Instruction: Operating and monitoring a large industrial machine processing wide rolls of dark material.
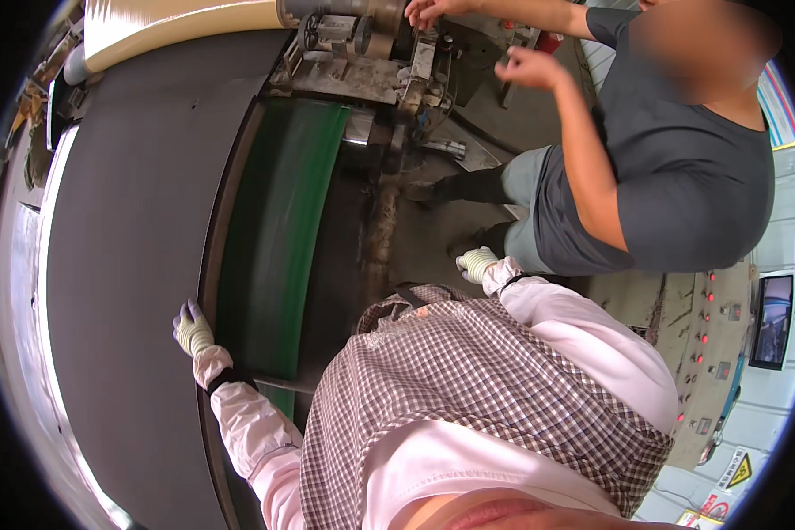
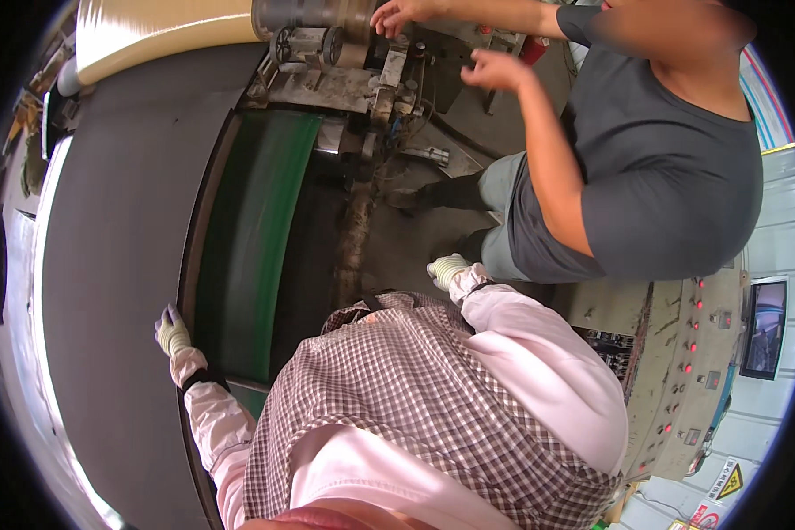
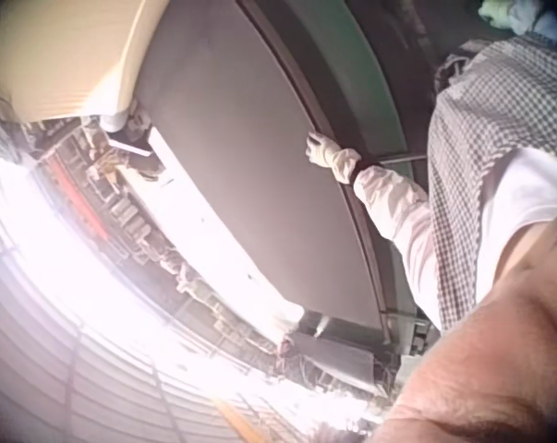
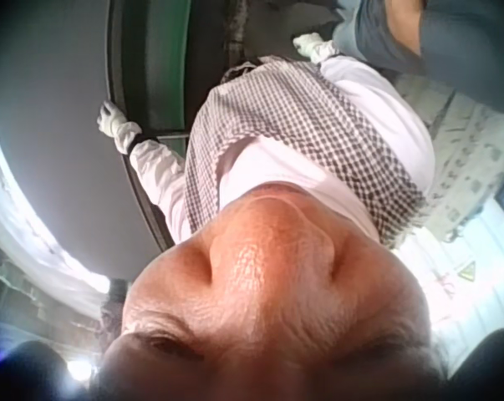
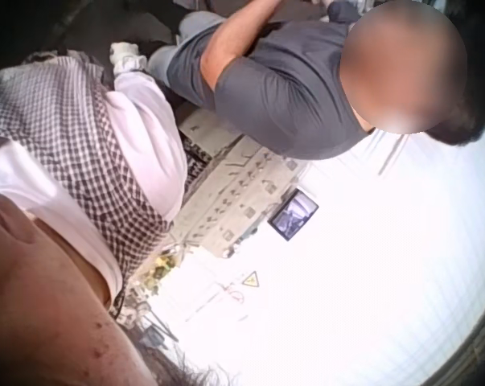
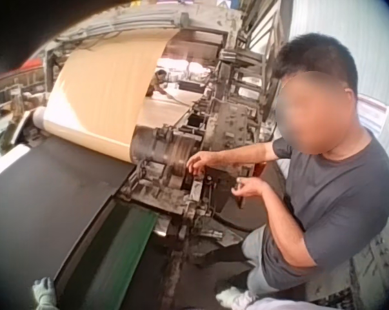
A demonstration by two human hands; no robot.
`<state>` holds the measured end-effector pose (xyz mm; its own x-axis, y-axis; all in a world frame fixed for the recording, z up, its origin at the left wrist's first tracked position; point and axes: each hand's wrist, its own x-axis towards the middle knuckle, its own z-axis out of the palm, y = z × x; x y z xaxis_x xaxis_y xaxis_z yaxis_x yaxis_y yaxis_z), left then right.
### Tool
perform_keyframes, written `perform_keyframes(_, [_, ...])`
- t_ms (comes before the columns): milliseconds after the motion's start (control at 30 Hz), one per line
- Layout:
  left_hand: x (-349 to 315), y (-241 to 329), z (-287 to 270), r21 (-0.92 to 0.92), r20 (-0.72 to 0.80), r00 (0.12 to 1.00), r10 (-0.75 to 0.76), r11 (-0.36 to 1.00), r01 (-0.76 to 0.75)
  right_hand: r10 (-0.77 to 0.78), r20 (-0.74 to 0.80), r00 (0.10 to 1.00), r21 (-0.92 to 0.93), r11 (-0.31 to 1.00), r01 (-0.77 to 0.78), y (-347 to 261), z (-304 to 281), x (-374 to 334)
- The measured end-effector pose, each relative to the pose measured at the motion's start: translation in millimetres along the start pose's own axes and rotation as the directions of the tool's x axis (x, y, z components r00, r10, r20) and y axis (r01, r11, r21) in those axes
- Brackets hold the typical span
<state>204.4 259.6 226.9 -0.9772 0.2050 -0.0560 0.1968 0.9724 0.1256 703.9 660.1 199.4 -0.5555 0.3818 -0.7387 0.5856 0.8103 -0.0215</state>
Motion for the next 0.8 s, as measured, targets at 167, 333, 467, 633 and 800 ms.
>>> perform_keyframes(167, [25.9,27.9,13.4,-0.41,-0.031,0.989,0.142,0.901,-0.142,0.001,0.011,1.0,0.017,1.0,-0.001,1.2,0.9,0.1])
perform_keyframes(333, [21.2,-48.9,20.6,-0.224,-0.223,0.973,0.06,0.968,-0.111,-0.075,-0.267,0.961,-0.05,0.997,0.064,6.1,-12.7,-0.6])
perform_keyframes(467, [-18.4,-125.6,10.9,-0.002,-0.062,0.918,-0.392,0.92,0.392,-0.132,-0.491,0.861,-0.159,0.985,0.061,16.4,-46.9,14.6])
perform_keyframes(633, [-53.6,-148.3,11.2,-0.026,-0.088,0.917,-0.389,0.921,0.388,-0.22,-0.575,0.788,-0.217,0.97,0.112,19.8,-91.1,38.3])
perform_keyframes(800, [-38.1,-113.4,21.1,-0.105,-0.153,0.985,-0.084,0.992,0.069,-0.278,-0.628,0.727,-0.27,0.954,0.132,5.6,-114.4,49.6])
